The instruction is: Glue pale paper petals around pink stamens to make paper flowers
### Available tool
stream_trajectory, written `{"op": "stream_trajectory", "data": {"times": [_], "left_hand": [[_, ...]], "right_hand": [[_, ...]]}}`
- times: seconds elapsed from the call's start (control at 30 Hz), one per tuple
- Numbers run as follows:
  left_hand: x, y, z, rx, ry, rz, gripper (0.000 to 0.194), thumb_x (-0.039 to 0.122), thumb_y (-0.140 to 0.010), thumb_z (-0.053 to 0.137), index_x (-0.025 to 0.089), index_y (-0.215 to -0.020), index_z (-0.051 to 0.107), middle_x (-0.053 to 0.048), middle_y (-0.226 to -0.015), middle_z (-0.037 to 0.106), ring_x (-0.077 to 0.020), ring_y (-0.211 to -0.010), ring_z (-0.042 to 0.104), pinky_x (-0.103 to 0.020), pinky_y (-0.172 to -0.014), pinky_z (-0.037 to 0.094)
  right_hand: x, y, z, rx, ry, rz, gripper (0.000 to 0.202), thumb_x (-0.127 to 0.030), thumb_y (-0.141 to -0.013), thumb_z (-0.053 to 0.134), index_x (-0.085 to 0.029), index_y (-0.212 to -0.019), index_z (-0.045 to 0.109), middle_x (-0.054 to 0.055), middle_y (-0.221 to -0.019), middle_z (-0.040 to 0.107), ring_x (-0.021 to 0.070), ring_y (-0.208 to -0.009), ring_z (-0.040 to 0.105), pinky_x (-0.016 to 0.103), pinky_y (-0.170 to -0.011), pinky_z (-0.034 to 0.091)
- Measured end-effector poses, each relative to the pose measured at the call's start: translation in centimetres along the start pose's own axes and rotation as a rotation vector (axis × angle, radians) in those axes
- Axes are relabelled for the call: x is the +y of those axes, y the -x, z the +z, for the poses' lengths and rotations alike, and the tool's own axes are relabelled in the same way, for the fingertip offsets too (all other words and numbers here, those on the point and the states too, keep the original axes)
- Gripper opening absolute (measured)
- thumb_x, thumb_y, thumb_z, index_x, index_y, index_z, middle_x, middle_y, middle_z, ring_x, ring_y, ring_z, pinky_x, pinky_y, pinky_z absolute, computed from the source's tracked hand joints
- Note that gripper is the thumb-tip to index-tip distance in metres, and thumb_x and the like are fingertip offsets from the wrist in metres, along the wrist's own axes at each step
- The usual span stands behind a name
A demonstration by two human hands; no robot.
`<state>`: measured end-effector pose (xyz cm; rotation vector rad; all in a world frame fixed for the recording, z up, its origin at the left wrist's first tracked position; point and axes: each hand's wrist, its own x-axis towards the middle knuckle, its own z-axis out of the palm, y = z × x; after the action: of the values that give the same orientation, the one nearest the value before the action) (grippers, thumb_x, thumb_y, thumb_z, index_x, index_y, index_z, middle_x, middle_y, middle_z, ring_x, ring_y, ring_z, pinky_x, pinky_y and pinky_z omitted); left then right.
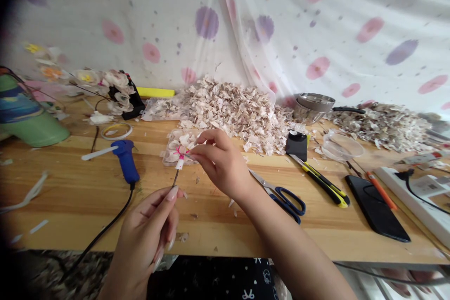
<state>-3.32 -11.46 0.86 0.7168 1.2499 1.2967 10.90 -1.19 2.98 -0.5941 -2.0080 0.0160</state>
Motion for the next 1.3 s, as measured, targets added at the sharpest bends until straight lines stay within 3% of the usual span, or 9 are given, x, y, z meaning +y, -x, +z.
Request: {"op": "stream_trajectory", "data": {"times": [0.5,0.7,0.97,1.3], "left_hand": [[0.1,0.4,0.0,-0.006,0.022,-0.017,0.036,0.050,-0.077,0.068,0.015,-0.085,0.063,0.009,-0.034,0.043,-0.0018,-0.026,0.023,-0.011,-0.029,0.015],[0.3,0.5,0.0,-0.040,0.014,-0.043,0.039,0.052,-0.077,0.068,0.014,-0.087,0.063,0.009,-0.034,0.044,-0.0018,-0.026,0.024,-0.011,-0.028,0.015],[0.1,0.1,-0.6,-0.149,0.082,-0.102,0.041,0.054,-0.075,0.069,0.015,-0.089,0.063,0.010,-0.032,0.044,-0.0012,-0.023,0.021,-0.010,-0.025,0.015],[-0.1,-0.2,-1.2,-0.203,0.186,-0.108,0.038,0.051,-0.076,0.071,0.016,-0.086,0.062,0.010,-0.032,0.047,-0.0009,-0.021,0.023,-0.008,-0.024,0.018]], "right_hand": [[0.3,0.6,0.2,0.019,0.153,-0.075,0.010,-0.016,-0.091,0.061,-0.023,-0.098,0.063,0.005,-0.097,0.059,0.0157,-0.082,0.058,0.030,-0.068,0.050],[0.5,0.6,0.5,0.158,0.200,-0.171,0.016,-0.018,-0.088,0.066,-0.023,-0.102,0.059,0.004,-0.098,0.057,0.0154,-0.081,0.059,0.029,-0.067,0.052],[0.1,0.4,0.6,0.260,0.202,-0.194,0.023,-0.017,-0.084,0.071,-0.022,-0.101,0.057,0.004,-0.096,0.057,0.0167,-0.086,0.060,0.031,-0.072,0.053],[0.0,0.7,0.3,0.293,0.141,-0.186,0.018,-0.009,-0.087,0.062,-0.023,-0.099,0.062,0.002,-0.091,0.055,0.0145,-0.078,0.056,0.029,-0.066,0.050]]}}
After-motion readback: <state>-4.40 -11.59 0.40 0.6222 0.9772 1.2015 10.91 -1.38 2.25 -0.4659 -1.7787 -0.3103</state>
